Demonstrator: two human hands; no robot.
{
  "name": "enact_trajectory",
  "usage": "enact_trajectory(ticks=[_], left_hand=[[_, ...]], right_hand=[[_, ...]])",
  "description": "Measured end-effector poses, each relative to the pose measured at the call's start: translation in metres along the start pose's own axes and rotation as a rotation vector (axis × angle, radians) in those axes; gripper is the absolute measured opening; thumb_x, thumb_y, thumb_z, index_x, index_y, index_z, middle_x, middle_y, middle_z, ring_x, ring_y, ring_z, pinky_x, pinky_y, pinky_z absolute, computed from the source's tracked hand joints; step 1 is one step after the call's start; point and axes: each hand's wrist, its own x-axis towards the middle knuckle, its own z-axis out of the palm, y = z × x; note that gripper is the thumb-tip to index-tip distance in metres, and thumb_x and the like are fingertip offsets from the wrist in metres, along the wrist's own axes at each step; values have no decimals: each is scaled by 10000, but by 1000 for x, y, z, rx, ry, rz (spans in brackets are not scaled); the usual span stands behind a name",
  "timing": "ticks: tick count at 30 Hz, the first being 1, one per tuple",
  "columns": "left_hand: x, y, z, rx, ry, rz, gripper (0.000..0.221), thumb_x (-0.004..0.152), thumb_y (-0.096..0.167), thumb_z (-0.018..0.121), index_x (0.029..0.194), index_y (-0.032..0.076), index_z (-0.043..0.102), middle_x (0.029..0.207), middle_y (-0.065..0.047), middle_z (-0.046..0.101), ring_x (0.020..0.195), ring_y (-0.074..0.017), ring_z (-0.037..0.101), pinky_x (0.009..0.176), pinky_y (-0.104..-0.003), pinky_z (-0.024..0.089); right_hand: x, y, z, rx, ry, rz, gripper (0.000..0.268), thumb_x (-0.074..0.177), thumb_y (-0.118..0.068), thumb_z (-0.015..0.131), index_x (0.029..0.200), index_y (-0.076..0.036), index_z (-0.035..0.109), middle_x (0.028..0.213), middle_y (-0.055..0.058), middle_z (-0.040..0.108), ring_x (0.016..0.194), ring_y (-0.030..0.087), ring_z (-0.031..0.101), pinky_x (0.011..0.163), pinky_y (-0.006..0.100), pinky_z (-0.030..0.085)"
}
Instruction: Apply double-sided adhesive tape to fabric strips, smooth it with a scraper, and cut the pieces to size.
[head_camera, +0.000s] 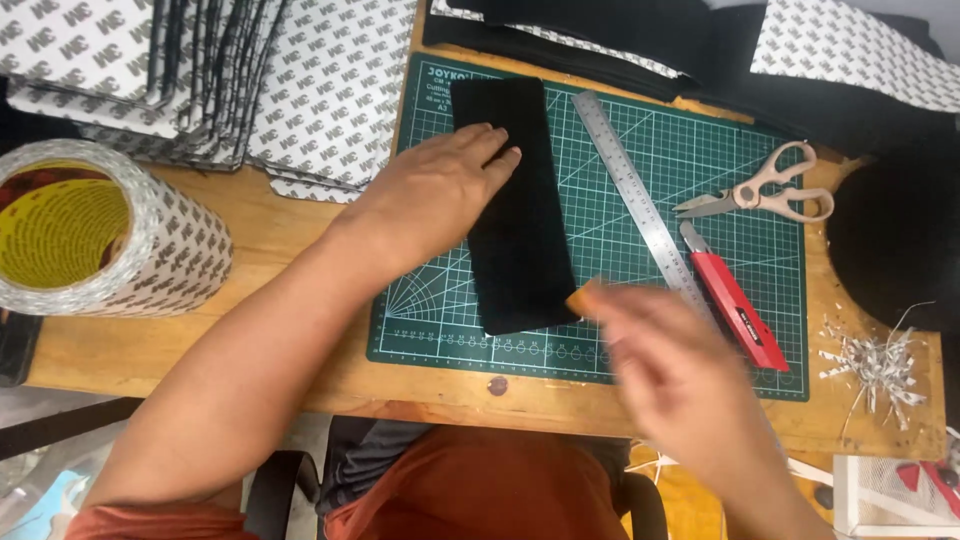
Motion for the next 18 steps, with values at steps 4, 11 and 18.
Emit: enact_trajectory(ticks=[4, 11, 18], left_hand=[[-7, 14, -16, -79, 13, 38, 790, 812, -196, 453, 1562, 36, 371, 1627, -283, 287, 1518, -411, 238, 1215, -521, 213], [-8, 25, 0, -238, -40, 217, 536, 900, 99, 575, 1436, 89, 577, 1589, -258, 378, 1493, -428, 297, 1190, -566, 244], [-11, 23, 1, -229, -59, 172, 638, 878, -44, 529, 1483, 157, 530, 1648, -176, 313, 1548, -348, 193, 1214, -544, 171]], right_hand=[[2, 26, -6, -96, 235, 111, 328, 1020, -60, 573, 1336, -39, 661, 1327, 127, 690, 1239, 253, 642, 1050, 368, 523], [3, 53, 13, -180, 286, 14, 312, 1039, -11, 569, 1334, -30, 668, 1324, 121, 677, 1227, 295, 613, 1130, 437, 485], [5, 50, 14, -151, 312, -8, 330, 1046, 26, 564, 1349, -62, 657, 1341, 113, 671, 1211, 276, 631, 1080, 389, 521]])
